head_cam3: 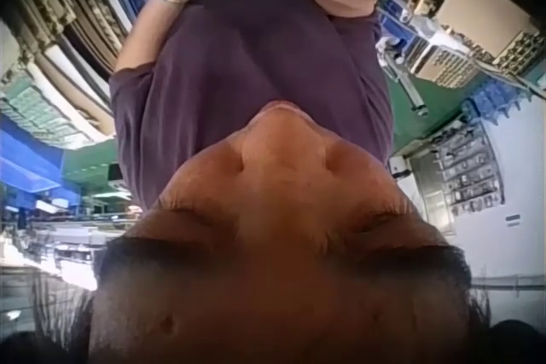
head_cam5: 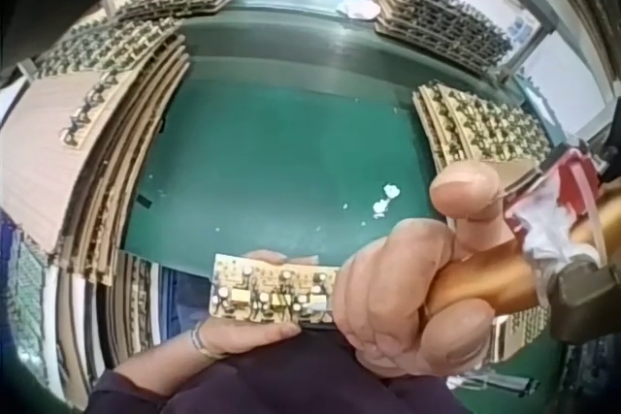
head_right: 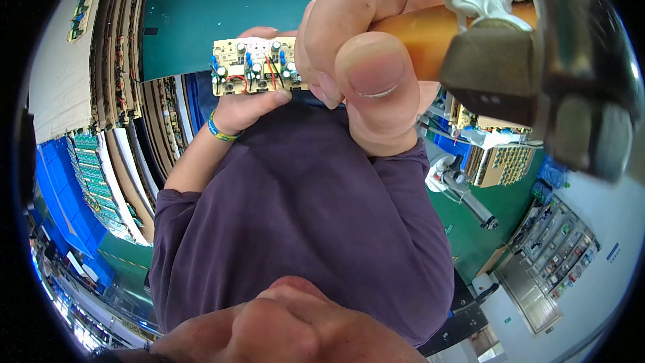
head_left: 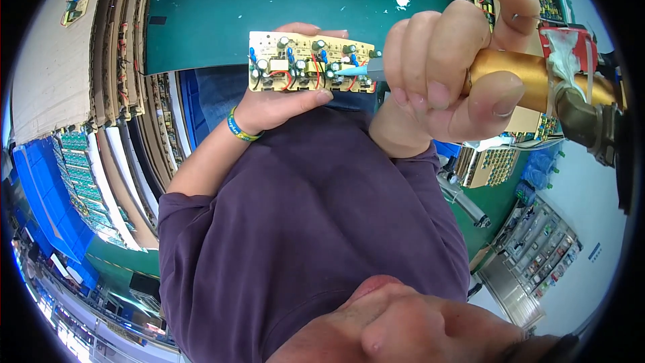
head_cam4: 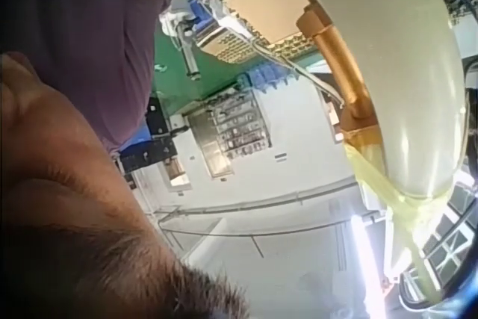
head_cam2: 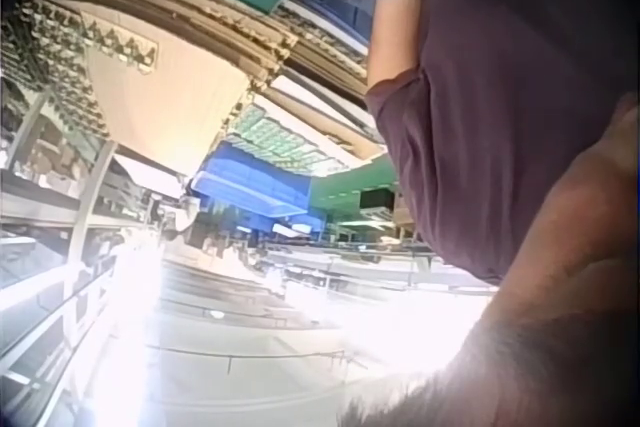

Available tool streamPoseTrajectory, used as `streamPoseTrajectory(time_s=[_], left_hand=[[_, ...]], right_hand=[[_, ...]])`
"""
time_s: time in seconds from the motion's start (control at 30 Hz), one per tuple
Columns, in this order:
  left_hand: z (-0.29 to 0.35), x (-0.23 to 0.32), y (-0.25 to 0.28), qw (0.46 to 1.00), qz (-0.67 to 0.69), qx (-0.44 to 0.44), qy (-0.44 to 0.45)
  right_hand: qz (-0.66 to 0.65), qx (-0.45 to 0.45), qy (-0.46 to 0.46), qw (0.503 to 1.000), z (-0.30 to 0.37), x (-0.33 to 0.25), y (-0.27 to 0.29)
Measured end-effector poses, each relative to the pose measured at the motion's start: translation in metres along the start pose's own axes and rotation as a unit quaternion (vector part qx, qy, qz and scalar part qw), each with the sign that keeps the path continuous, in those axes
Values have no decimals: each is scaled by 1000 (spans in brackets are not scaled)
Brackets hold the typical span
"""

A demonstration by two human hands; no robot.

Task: Assembling electronic components onto a circuit board using a handheld dispenser tool.

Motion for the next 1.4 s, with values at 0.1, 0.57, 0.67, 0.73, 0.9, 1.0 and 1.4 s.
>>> streamPoseTrajectory(time_s=[0.1,0.57,0.67,0.73,0.9,1.0,1.4], left_hand=[[0,-1,0,1000,-1,-5,-2],[0,-1,-1,1000,-13,-15,-1],[1,2,-4,1000,0,-16,22],[0,2,-4,999,-29,-38,6],[2,-1,-6,999,1,-41,25],[1,0,-6,999,13,-39,31],[0,6,-7,998,-43,-51,18]], right_hand=[[-8,-6,8,1000,0,2,1],[-9,-19,5,1000,-10,-4,-13],[58,313,-52,947,-13,-3,-47],[32,290,-29,956,-11,1,-45],[1,4,11,1000,-4,4,-1],[3,10,10,1000,-3,5,0],[8,12,9,1000,-3,3,0]])
Point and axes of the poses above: each hand's wrist, its own z-axis away from the middle knuckle, its own y-axis out of the back of the hand, x = y × z, the point moved 1 cm from there along -z, towards the middle knuckle, and after that the axes turned 3 degrees about -x, right-handed, at the moved point
